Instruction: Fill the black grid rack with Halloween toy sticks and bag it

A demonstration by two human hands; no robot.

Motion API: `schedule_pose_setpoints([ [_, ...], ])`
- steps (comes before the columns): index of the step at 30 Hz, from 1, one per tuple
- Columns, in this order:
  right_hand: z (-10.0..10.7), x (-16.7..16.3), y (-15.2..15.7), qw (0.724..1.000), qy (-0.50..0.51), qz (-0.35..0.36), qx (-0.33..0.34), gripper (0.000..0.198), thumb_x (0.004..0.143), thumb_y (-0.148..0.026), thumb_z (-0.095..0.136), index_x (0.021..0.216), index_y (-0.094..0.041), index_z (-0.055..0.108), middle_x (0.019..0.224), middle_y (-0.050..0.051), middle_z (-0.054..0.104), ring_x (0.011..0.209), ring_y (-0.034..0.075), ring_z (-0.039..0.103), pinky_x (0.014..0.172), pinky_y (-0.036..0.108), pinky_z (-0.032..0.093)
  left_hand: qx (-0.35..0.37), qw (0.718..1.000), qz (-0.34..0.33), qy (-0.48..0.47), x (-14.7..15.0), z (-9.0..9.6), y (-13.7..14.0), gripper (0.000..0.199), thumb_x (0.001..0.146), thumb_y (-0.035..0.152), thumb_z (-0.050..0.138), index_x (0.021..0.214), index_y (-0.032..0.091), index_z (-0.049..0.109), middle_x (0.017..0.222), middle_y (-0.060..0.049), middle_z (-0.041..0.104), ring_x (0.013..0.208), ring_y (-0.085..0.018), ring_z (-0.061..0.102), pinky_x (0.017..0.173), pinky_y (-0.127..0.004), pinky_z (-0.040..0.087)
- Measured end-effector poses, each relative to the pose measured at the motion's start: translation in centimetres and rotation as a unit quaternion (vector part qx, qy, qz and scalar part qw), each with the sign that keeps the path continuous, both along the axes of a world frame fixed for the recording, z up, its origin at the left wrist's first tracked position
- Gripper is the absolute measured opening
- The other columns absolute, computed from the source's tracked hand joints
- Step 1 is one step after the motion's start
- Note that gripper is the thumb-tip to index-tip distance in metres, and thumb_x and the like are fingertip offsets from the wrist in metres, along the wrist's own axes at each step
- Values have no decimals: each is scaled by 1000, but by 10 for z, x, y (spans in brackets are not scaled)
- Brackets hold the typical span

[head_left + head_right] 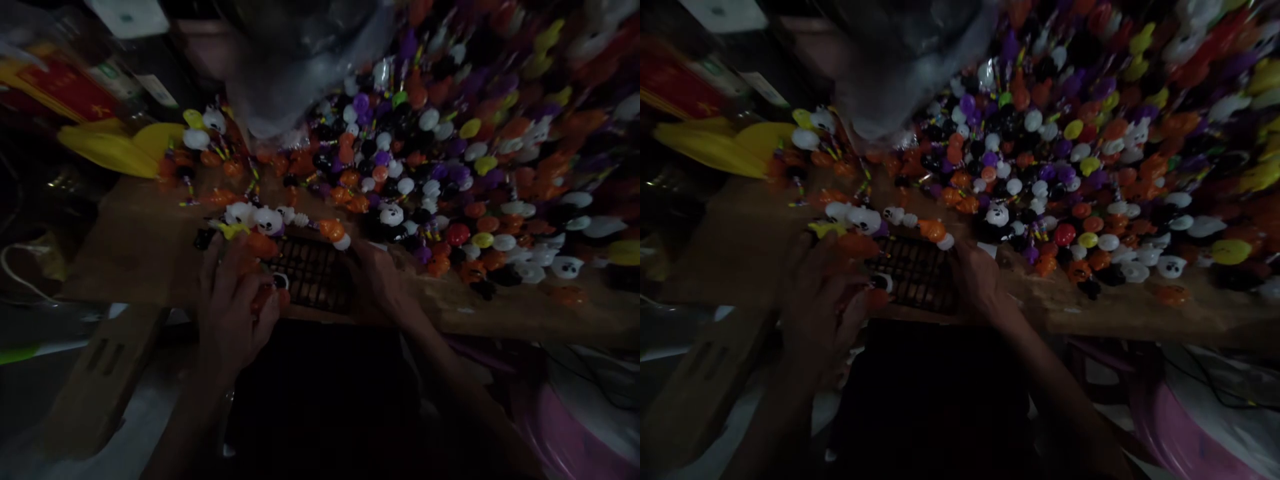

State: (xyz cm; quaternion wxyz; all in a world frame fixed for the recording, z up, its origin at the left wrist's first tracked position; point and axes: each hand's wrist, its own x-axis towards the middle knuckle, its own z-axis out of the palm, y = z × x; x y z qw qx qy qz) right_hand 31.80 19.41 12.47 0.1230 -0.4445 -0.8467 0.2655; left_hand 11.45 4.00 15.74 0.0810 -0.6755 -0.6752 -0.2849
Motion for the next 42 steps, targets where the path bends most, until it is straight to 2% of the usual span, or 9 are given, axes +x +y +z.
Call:
schedule_pose_setpoints([
  [5,11,-10,8,993,-81,-67,62,24,102,-26,53,111,-15,73,102,13,75,77,21,70,59,28,39,2,1000,6,13,5,-2,0,8,94,21,61,102,21,62,169,-10,34,158,-42,24,123,-63,34],
  [12,34,-35,38,985,-143,-46,84,31,105,-26,48,125,-22,71,122,14,71,79,20,71,55,27,42,16,1000,-7,24,7,-1,3,9,92,17,62,101,17,62,168,-17,34,160,-40,17,125,-56,28],
  [15,43,-60,56,979,-170,-31,105,28,100,-19,53,122,-17,72,120,17,72,97,27,72,65,29,52,13,1000,-2,13,6,-3,4,8,92,18,64,99,17,63,168,-16,34,161,-38,18,128,-51,24],
  [19,40,-97,74,971,-165,61,165,30,99,-9,47,115,-12,72,115,20,74,117,31,67,86,37,59,9,1000,-6,14,6,-4,4,8,93,21,62,100,17,64,168,-15,33,161,-37,16,129,-50,21],
  [24,19,-105,79,948,-122,114,273,44,105,-8,27,135,-6,60,138,22,64,136,31,59,113,47,48,5,1000,12,3,10,-1,4,7,97,21,58,99,17,64,162,-18,42,160,-35,19,128,-49,23],
  [30,8,-98,86,935,-140,127,301,48,104,-6,26,140,-6,58,144,23,62,143,32,52,118,50,42,2,1000,1,9,11,-2,5,7,96,21,59,101,18,63,164,-17,39,161,-34,17,128,-49,20],
  [34,14,-101,81,937,-154,105,295,42,103,-8,34,137,-7,60,141,22,63,140,31,54,117,47,43,9,1000,1,5,9,-6,4,7,97,22,58,100,18,63,165,-15,39,161,-33,16,129,-47,18],
  [38,29,-96,73,935,-164,112,295,43,107,-15,33,140,-9,60,142,20,63,132,28,58,113,42,46,13,999,-29,29,3,-13,3,9,93,21,61,102,19,63,171,-12,28,161,-34,15,130,-47,16],
  [42,55,-72,100,942,-206,48,260,42,105,-14,33,124,-13,70,116,17,73,109,26,66,94,37,51,23,998,-36,38,0,-17,4,12,92,21,60,104,20,63,173,-9,24,162,-33,14,130,-47,15],
])
